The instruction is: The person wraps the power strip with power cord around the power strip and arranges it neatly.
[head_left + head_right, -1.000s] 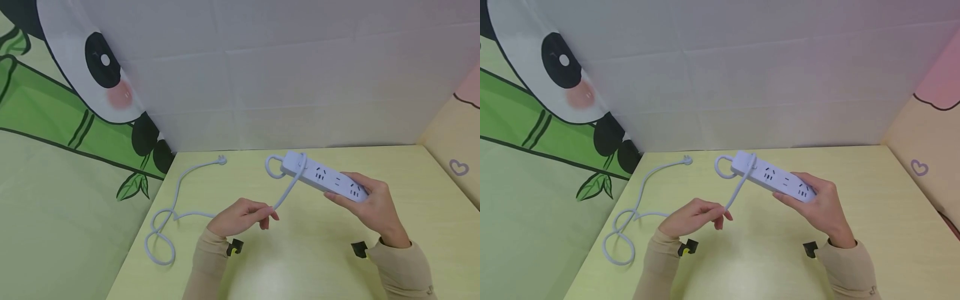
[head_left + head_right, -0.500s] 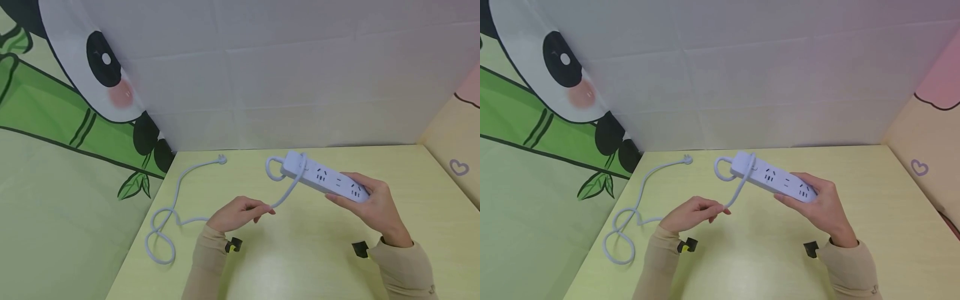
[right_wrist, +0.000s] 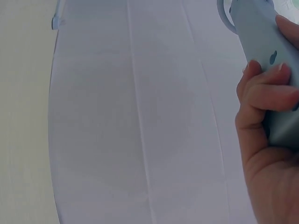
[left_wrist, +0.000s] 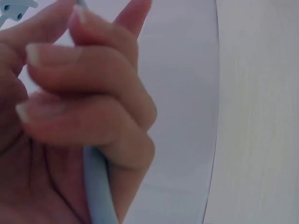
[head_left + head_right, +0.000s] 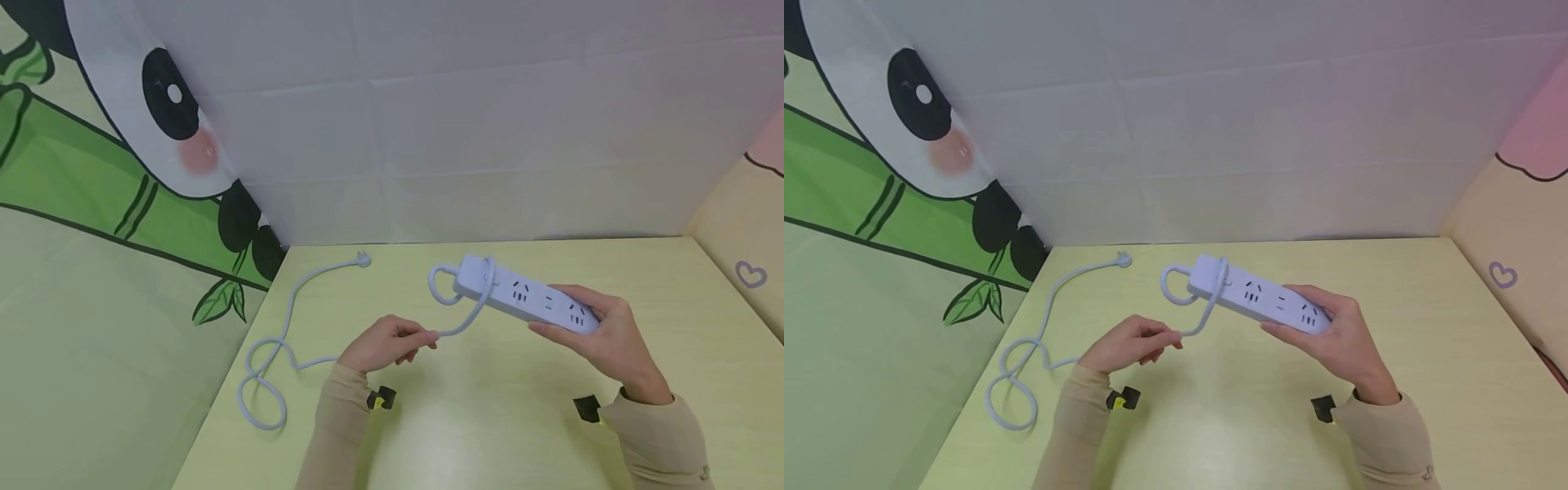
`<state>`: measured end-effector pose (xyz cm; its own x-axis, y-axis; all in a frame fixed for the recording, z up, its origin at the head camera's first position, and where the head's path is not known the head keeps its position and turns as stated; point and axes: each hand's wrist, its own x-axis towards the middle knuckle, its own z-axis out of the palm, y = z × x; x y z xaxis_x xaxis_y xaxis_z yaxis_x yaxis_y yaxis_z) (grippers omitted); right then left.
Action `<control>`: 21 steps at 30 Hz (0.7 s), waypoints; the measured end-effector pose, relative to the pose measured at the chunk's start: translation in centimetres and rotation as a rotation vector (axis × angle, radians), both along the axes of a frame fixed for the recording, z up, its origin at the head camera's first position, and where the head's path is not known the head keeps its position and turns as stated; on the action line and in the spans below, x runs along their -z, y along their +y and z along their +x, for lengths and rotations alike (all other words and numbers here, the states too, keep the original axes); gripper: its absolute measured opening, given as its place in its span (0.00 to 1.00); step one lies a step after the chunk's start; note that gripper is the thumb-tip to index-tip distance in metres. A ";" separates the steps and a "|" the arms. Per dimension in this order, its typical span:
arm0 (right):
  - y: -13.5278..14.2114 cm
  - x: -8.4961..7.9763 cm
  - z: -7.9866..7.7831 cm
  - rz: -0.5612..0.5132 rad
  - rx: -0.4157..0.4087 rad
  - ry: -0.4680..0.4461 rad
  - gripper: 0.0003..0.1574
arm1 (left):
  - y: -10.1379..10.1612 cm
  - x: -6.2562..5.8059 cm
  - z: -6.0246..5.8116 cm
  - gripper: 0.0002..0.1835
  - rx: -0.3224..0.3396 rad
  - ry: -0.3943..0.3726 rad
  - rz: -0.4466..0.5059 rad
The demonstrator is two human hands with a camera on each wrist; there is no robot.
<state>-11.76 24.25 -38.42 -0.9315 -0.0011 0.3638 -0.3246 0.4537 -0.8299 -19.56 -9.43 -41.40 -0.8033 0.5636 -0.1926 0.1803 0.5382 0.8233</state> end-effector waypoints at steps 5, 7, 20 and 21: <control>0.3 0.1 -0.2 0.009 -0.035 -0.022 0.32 | 0.1 0.2 -0.3 0.20 -0.119 0.002 -0.006; 0.5 0.1 -0.2 0.011 -0.061 -0.030 0.32 | 0.1 0.2 -0.4 0.20 -0.125 0.013 0.004; 1.3 0.3 -1.0 0.022 -0.262 -0.046 0.30 | 0.4 0.5 -0.9 0.21 -0.339 0.067 0.002; 1.4 0.3 -1.0 0.023 -0.266 -0.047 0.30 | 0.5 0.5 -0.9 0.22 -0.355 0.072 -0.002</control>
<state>-12.81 25.63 -38.77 -0.9134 -0.2558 0.3168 -0.3959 0.3764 -0.8376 -20.49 -8.94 -41.89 -0.9603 0.2471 -0.1292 0.0395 0.5790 0.8143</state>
